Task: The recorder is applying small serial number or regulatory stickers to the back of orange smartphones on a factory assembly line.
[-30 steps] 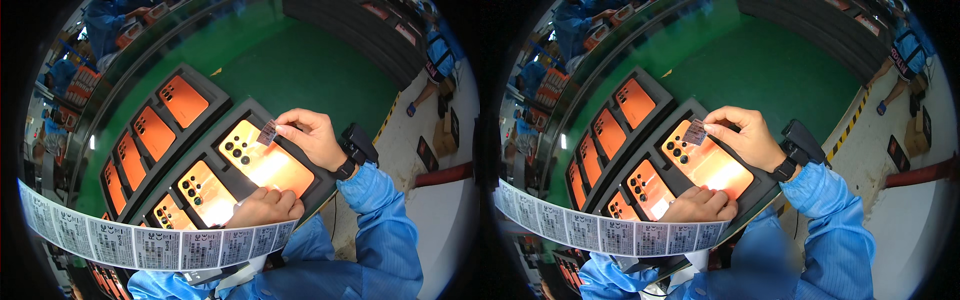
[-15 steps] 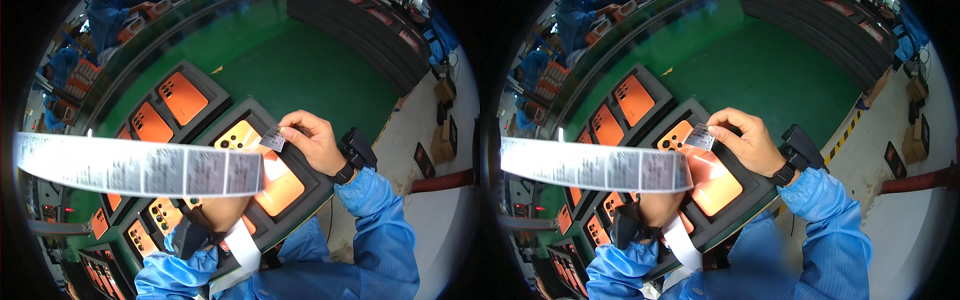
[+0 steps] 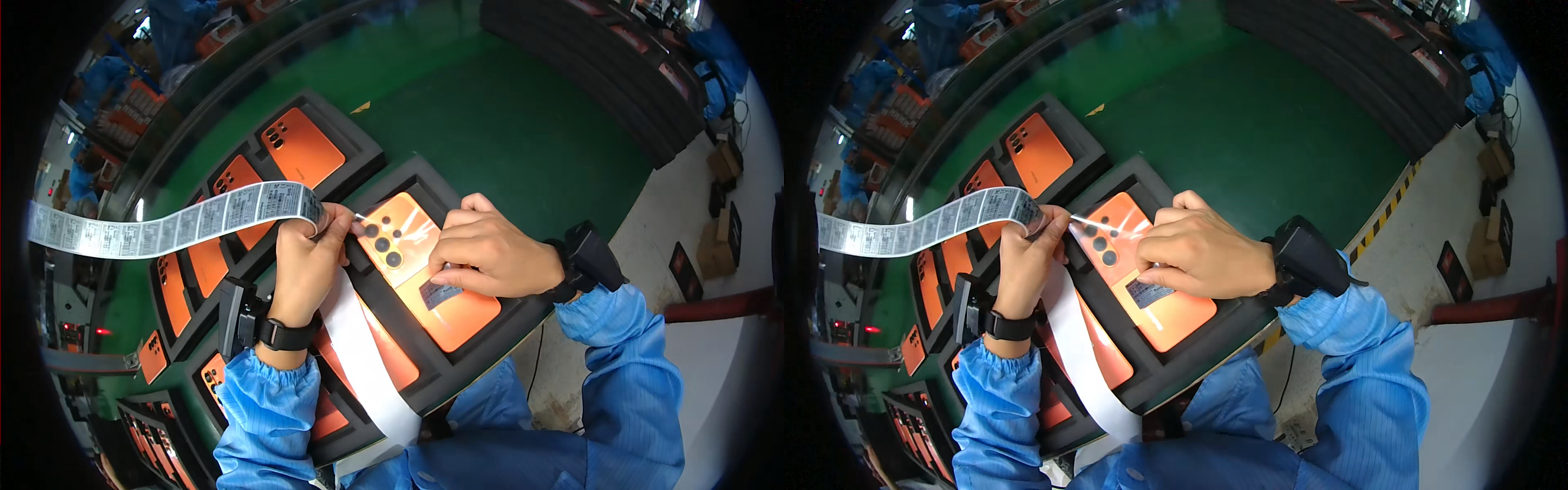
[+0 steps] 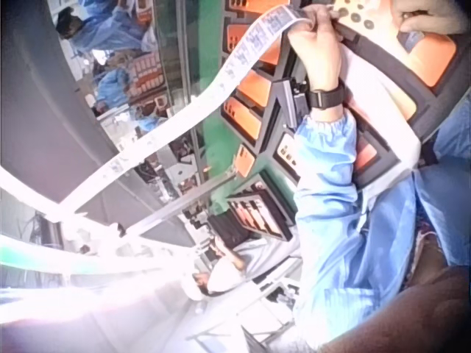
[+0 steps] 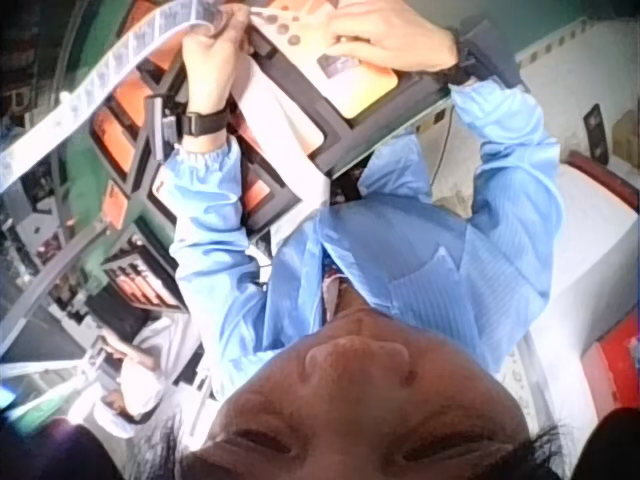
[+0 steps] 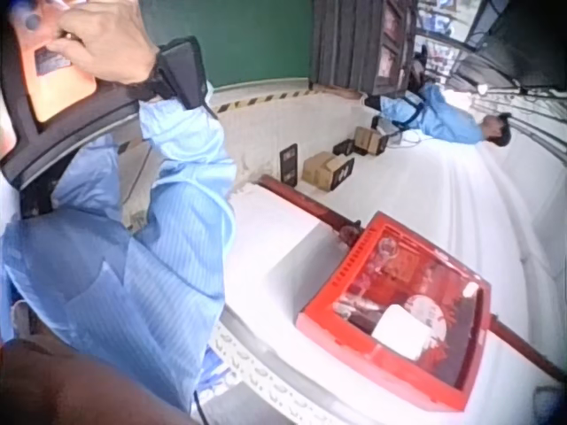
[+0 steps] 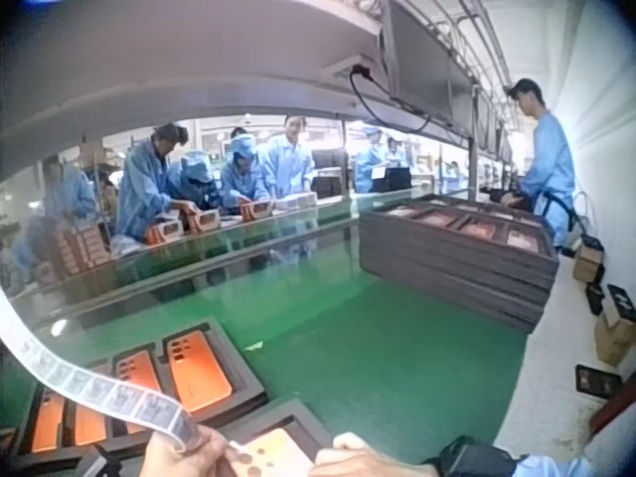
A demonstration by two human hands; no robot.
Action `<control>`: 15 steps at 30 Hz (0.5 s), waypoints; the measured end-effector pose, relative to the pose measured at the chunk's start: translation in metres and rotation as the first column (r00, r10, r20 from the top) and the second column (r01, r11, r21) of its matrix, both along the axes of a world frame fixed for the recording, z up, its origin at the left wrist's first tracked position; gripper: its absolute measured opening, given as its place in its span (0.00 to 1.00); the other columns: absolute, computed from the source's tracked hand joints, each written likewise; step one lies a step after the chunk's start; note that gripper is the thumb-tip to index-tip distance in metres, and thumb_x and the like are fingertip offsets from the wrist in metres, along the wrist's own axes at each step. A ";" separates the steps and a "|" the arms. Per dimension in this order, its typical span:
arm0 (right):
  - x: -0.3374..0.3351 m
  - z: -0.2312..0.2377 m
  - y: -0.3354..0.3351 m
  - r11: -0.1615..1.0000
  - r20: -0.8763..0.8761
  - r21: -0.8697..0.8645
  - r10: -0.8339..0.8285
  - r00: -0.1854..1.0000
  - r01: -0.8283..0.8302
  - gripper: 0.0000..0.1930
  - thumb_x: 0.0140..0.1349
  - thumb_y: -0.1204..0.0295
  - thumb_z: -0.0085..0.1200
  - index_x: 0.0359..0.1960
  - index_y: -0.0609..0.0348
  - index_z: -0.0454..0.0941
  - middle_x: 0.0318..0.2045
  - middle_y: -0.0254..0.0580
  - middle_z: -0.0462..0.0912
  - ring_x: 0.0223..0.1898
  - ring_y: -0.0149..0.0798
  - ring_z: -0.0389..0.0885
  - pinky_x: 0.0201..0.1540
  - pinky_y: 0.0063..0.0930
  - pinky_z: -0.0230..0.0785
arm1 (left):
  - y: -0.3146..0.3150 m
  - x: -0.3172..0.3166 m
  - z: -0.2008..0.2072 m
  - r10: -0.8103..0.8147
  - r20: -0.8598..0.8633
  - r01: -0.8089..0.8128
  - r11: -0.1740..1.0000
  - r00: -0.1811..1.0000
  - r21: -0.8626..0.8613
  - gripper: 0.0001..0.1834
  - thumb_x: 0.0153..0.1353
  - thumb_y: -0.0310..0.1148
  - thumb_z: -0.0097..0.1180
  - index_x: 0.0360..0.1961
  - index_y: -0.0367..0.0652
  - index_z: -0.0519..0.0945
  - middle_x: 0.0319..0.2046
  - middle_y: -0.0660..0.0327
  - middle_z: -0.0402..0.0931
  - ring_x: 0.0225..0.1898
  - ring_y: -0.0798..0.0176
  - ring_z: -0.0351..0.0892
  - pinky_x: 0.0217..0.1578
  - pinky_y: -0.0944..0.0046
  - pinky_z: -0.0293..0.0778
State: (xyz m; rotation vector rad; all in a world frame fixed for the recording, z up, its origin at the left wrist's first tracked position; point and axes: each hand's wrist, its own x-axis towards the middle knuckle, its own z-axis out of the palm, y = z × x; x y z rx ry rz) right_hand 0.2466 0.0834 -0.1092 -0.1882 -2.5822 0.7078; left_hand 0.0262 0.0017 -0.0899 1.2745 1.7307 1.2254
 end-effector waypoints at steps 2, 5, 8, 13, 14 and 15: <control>-0.002 -0.002 0.001 1.000 -0.001 0.025 0.000 1.000 0.000 0.05 0.55 0.68 0.56 0.25 0.52 0.77 0.23 0.27 0.76 0.29 0.31 0.70 0.43 0.29 0.52 | 0.000 0.000 -0.001 0.017 0.015 -0.017 1.000 1.000 0.007 0.07 0.61 0.24 0.48 0.29 0.32 0.77 0.24 0.61 0.78 0.17 0.77 0.67 0.19 0.75 0.66; -0.004 -0.003 0.002 0.999 0.005 0.051 -0.006 1.000 0.006 0.05 0.56 0.67 0.55 0.25 0.51 0.76 0.23 0.27 0.76 0.29 0.31 0.69 0.42 0.29 0.52 | 0.001 0.000 -0.005 0.014 0.048 -0.015 1.000 0.999 0.021 0.07 0.60 0.23 0.48 0.31 0.31 0.77 0.25 0.61 0.78 0.17 0.76 0.67 0.19 0.76 0.66; -0.006 -0.004 0.002 0.998 0.010 0.054 -0.016 1.000 0.015 0.06 0.56 0.66 0.55 0.25 0.51 0.76 0.23 0.27 0.76 0.29 0.31 0.69 0.42 0.29 0.52 | 0.001 0.002 -0.004 0.024 0.052 -0.025 0.999 0.998 0.020 0.06 0.60 0.23 0.48 0.31 0.31 0.77 0.25 0.61 0.79 0.17 0.77 0.67 0.19 0.76 0.66; -0.007 -0.005 0.003 0.998 0.021 0.066 -0.019 1.000 0.018 0.06 0.56 0.65 0.55 0.25 0.51 0.76 0.24 0.27 0.76 0.29 0.32 0.69 0.41 0.29 0.52 | 0.000 0.002 -0.002 0.053 0.032 -0.054 0.998 0.998 0.014 0.06 0.60 0.23 0.48 0.31 0.32 0.77 0.25 0.62 0.79 0.17 0.77 0.67 0.19 0.76 0.66; -0.006 -0.005 0.003 0.998 0.018 0.064 -0.016 1.000 0.015 0.06 0.56 0.65 0.55 0.26 0.50 0.76 0.24 0.27 0.76 0.29 0.31 0.69 0.41 0.29 0.52 | 0.001 0.002 -0.003 0.052 0.032 -0.053 0.999 0.998 0.013 0.06 0.60 0.23 0.48 0.31 0.32 0.77 0.25 0.62 0.79 0.17 0.77 0.67 0.19 0.76 0.66; -0.006 -0.005 0.003 0.998 0.016 0.063 -0.013 1.000 0.012 0.06 0.56 0.65 0.55 0.26 0.50 0.76 0.24 0.27 0.76 0.29 0.31 0.70 0.41 0.29 0.52 | 0.001 0.003 -0.003 0.055 0.028 -0.055 0.998 0.998 0.009 0.06 0.60 0.23 0.48 0.31 0.32 0.77 0.25 0.62 0.79 0.18 0.77 0.67 0.20 0.76 0.67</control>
